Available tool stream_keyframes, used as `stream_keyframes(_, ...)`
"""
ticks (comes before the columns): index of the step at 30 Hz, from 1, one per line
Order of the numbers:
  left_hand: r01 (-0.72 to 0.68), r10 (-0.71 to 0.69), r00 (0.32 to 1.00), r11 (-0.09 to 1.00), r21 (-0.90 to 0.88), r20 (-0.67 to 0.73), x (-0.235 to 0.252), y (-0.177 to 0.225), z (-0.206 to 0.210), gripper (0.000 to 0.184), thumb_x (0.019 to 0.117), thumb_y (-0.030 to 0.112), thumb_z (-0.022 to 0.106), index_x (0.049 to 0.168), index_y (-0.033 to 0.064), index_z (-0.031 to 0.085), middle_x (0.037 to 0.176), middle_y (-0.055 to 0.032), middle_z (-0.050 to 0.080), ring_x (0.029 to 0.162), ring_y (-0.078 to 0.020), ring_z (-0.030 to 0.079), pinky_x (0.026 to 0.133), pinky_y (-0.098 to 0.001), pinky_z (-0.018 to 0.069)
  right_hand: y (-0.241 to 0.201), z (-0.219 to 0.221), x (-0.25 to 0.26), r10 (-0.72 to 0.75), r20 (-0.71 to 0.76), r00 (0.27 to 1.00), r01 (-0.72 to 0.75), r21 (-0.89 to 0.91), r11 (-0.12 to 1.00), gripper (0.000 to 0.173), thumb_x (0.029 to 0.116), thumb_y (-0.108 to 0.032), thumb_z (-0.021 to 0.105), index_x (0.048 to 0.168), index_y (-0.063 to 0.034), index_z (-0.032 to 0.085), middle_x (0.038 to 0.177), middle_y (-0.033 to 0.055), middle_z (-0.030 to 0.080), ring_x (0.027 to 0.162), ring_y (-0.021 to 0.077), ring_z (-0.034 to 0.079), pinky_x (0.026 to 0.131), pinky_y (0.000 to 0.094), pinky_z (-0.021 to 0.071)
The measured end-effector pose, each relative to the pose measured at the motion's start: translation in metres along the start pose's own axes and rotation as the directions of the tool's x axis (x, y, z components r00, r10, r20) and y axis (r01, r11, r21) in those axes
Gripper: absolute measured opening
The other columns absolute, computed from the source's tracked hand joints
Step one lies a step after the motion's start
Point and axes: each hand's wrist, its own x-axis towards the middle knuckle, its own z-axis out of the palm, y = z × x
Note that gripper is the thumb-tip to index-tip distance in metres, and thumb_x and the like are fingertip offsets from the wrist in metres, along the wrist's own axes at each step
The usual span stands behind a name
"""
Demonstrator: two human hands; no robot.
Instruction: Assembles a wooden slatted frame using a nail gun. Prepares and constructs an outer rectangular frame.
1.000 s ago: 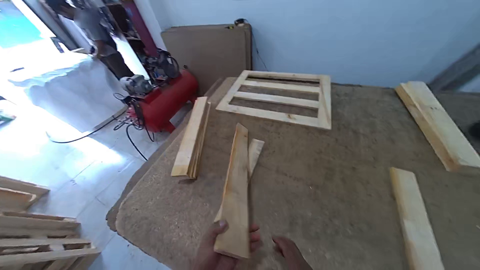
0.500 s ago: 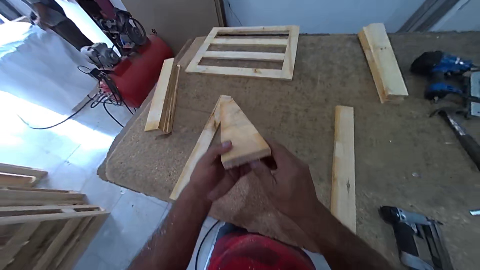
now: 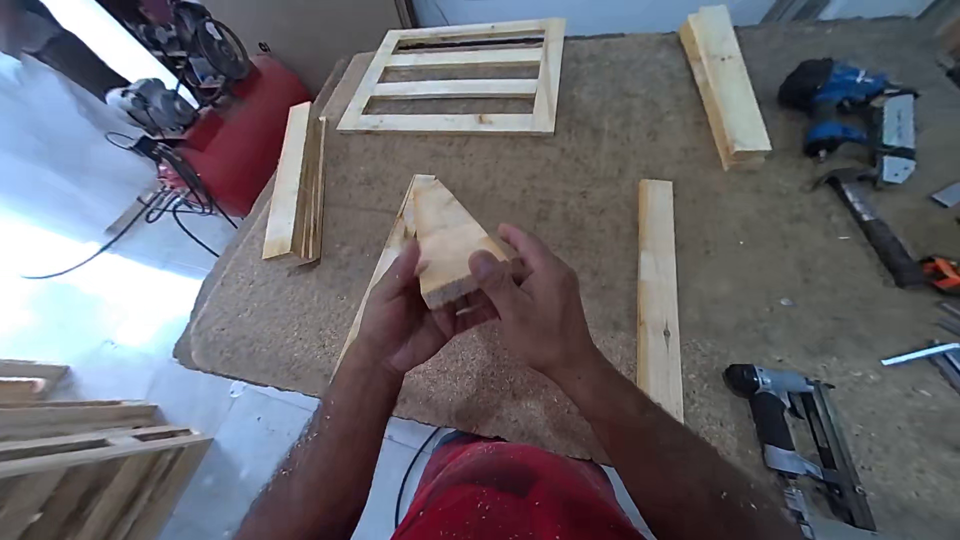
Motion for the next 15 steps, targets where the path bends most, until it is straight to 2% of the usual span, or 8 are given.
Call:
stream_keyframes(2, 0.084, -0.065, 0.969, 0.994, 0.07, -0.238, 0.013, 0.005, -0.026, 0.088, 0.0915, 0.082, 0.039, 0.142, 0.0108, 0.055, 0.126, -0.0165, 0.068, 0.112, -0.0296, 0.07, 0.092, -0.0497, 0.06, -0.005, -0.001, 0.001, 0.171, 0.054, 0.984, -0.171, -0.008, 0.985, 0.041, 0.1014, -0.04, 0.058, 0.13, -0.0119, 0.064, 0.082, 0.0038, 0.072, 0.063, 0.0157, 0.069, 0.056, 0.0387, 0.0618)
stream_keyframes(3, 0.107, -0.047, 0.904, 0.987, 0.119, -0.424, 0.025, 0.007, -0.044, 0.088, 0.0933, 0.081, 0.035, 0.142, 0.0088, 0.052, 0.123, -0.0162, 0.07, 0.108, -0.0284, 0.071, 0.09, -0.0486, 0.0606, -0.007, -0.001, -0.006, 0.214, 0.077, 0.974, -0.207, -0.097, 0.974, 0.038, 0.1004, -0.032, 0.058, 0.132, -0.0128, 0.064, 0.083, 0.0048, 0.071, 0.064, 0.0175, 0.069, 0.056, 0.0415, 0.061)
stream_keyframes(6, 0.29, -0.011, 0.679, 0.923, 0.255, -0.734, 0.07, 0.015, -0.09, 0.095, 0.092, 0.076, 0.051, 0.154, 0.0071, 0.03, 0.129, -0.0226, 0.062, 0.107, -0.0337, 0.067, 0.088, -0.051, 0.0577, 0.004, 0.025, -0.054, 0.262, 0.211, 0.942, -0.149, -0.438, 0.886, 0.054, 0.0978, -0.033, 0.06, 0.146, -0.0095, 0.052, 0.086, 0.0098, 0.072, 0.073, 0.0255, 0.071, 0.065, 0.0487, 0.0603)
stream_keyframes(8, 0.46, 0.013, 0.617, 0.805, 0.374, -0.787, 0.092, 0.004, -0.094, 0.087, 0.0894, 0.069, 0.063, 0.144, 0.0048, 0.044, 0.115, -0.0211, 0.063, 0.092, -0.0314, 0.065, 0.077, -0.0497, 0.0566, 0.015, 0.053, -0.08, 0.334, 0.42, 0.844, -0.05, -0.557, 0.829, 0.069, 0.1007, -0.039, 0.054, 0.158, -0.0065, 0.035, 0.093, 0.0146, 0.073, 0.082, 0.0326, 0.074, 0.071, 0.0525, 0.0602)
stream_keyframes(10, 0.578, 0.082, 0.659, 0.581, 0.573, -0.747, 0.104, -0.014, -0.097, 0.071, 0.0896, 0.055, 0.073, 0.135, 0.003, 0.056, 0.114, -0.0219, 0.066, 0.096, -0.0333, 0.066, 0.082, -0.0545, 0.0559, 0.033, 0.063, -0.084, 0.405, 0.64, 0.653, -0.006, -0.53, 0.848, 0.08, 0.1005, -0.042, 0.057, 0.161, -0.0039, 0.021, 0.097, 0.0189, 0.071, 0.09, 0.0391, 0.072, 0.077, 0.0591, 0.0579)
stream_keyframes(11, 0.597, 0.119, 0.713, 0.416, 0.686, -0.692, 0.106, -0.021, -0.097, 0.068, 0.0883, 0.05, 0.076, 0.135, 0.0052, 0.056, 0.114, -0.0237, 0.066, 0.098, -0.0373, 0.066, 0.083, -0.0603, 0.0553, 0.051, 0.061, -0.084, 0.385, 0.694, 0.609, -0.01, -0.479, 0.878, 0.078, 0.0982, -0.047, 0.062, 0.156, -0.0059, 0.03, 0.097, 0.0179, 0.071, 0.091, 0.0389, 0.071, 0.077, 0.0612, 0.0568)
stream_keyframes(13, 0.533, 0.115, 0.836, 0.069, 0.844, -0.537, 0.095, -0.026, -0.104, 0.078, 0.0851, 0.042, 0.083, 0.148, 0.0156, 0.045, 0.12, -0.0259, 0.065, 0.104, -0.0443, 0.066, 0.084, -0.0695, 0.0529, 0.084, 0.04, -0.092, 0.455, 0.617, 0.642, -0.159, -0.473, 0.866, 0.07, 0.0971, -0.054, 0.062, 0.151, -0.0134, 0.046, 0.109, 0.0177, 0.071, 0.101, 0.0383, 0.07, 0.084, 0.0639, 0.0552)
stream_keyframes(15, 0.394, 0.068, 0.919, -0.199, 0.897, -0.389, 0.072, -0.031, -0.128, 0.11, 0.0728, 0.038, 0.094, 0.161, 0.0204, 0.03, 0.142, -0.0266, 0.053, 0.124, -0.0497, 0.056, 0.096, -0.0751, 0.0463, 0.127, 0.002, -0.119, 0.597, 0.23, 0.769, -0.382, -0.583, 0.717, 0.064, 0.0989, -0.051, 0.06, 0.15, -0.0149, 0.051, 0.135, 0.0171, 0.064, 0.122, 0.036, 0.064, 0.1, 0.0609, 0.0522)
